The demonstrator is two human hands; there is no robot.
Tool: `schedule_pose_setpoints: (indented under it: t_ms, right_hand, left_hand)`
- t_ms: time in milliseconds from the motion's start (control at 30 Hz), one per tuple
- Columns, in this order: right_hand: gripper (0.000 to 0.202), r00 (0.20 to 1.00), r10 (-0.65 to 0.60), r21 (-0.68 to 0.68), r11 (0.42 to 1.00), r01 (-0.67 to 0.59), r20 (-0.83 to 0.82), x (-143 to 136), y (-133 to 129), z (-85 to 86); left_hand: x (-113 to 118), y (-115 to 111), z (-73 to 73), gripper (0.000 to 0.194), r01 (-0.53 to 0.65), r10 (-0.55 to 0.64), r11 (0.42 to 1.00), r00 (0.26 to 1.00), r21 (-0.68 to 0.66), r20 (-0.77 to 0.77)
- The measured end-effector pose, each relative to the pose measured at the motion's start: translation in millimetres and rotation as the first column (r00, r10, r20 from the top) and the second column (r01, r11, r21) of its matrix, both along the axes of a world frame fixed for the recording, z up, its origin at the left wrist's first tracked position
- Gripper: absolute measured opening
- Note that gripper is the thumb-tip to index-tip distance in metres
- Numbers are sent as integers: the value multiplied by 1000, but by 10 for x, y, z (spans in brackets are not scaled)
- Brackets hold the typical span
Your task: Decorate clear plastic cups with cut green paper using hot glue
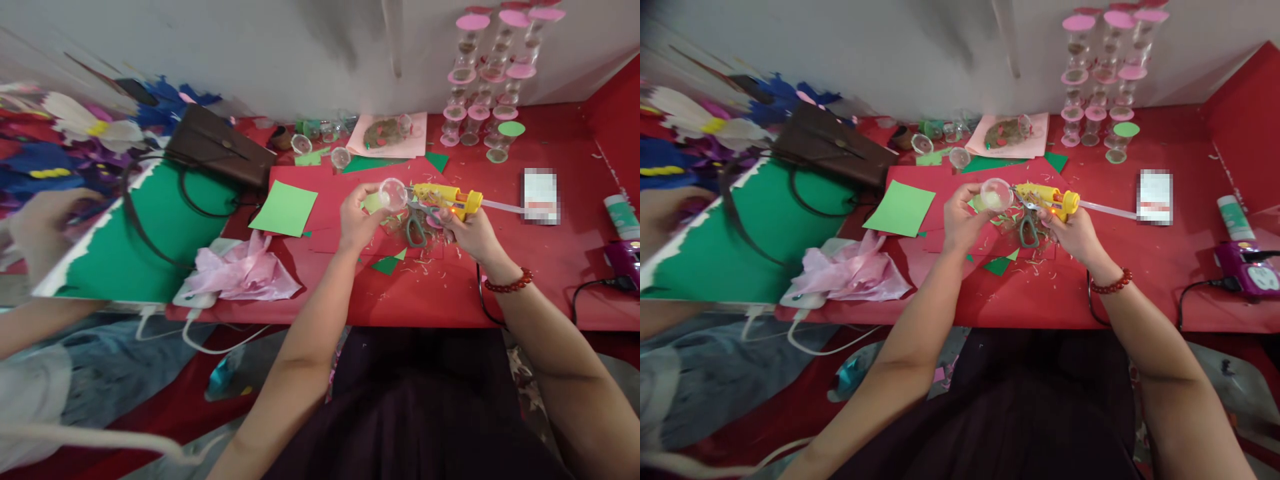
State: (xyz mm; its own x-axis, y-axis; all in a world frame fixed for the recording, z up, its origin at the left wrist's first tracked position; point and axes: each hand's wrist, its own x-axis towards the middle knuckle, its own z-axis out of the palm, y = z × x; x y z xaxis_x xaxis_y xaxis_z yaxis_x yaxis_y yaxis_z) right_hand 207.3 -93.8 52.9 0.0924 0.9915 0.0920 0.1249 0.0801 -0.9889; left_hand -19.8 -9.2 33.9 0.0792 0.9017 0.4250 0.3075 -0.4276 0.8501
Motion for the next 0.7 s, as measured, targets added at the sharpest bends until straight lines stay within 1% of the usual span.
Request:
schedule_pose_setpoints:
  t_ms: [167, 333, 500, 600, 700]
  right_hand:
    - [47, 1000, -17, -5, 1000, 17, 13, 5, -5, 6]
    - [50, 999, -3, 8, 1000, 3, -36, -5, -1, 7]
    - [46, 998, 0, 10, 1000, 1, -61, -11, -2, 2]
    - [45, 998, 5, 7, 1000, -5, -66, -11, -10, 8]
    - [49, 999, -6, 13, 1000, 7, -51, -14, -12, 11]
  left_hand:
    - [14, -2, -7, 44, 3, -3, 1000, 1000, 7, 7]
    - [35, 4, -4, 43, 38, -38, 999, 999, 8, -9]
    - [37, -5, 15, 42, 48, -48, 999, 999, 2, -19]
    - [36, -20, 35, 40, 79, -79, 997, 996, 2, -48]
    - [37, -24, 37, 39, 102, -101, 995, 993, 12, -60]
